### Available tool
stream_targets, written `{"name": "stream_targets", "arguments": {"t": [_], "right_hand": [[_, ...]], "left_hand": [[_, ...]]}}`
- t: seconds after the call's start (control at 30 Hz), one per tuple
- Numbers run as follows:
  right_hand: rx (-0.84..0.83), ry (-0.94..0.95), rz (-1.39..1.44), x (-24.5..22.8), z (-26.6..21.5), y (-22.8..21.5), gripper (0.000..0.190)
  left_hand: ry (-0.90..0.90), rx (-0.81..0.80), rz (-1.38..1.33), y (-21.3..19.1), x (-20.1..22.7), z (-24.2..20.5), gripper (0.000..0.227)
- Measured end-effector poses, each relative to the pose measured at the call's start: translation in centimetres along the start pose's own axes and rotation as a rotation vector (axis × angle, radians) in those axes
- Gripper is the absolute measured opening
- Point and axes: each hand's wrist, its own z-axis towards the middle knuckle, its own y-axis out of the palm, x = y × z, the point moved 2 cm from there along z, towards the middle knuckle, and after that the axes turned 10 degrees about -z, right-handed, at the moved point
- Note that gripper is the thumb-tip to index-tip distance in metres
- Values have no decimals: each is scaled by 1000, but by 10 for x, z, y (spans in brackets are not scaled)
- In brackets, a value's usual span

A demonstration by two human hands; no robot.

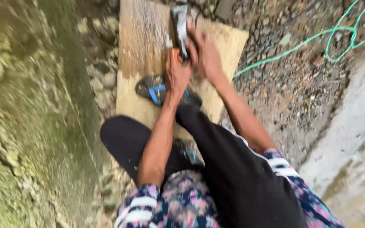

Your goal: Sharpen a metal blade on a whetstone while occasionally applying water to the stone

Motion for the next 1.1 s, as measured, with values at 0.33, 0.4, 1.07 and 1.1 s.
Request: {"name": "stream_targets", "arguments": {"t": [0.33,0.4,1.07,1.1], "right_hand": [[-54,35,148,2,-16,3,51],[-139,21,173,6,0,-5,53],[-288,-56,57,14,51,-82,47],[-293,-61,55,12,51,-75,47]], "left_hand": [[-40,-8,52,1,8,13,24],[-101,14,73,13,3,28,16],[-23,-35,126,12,-15,14,37],[-28,-30,124,13,-18,14,37]]}}
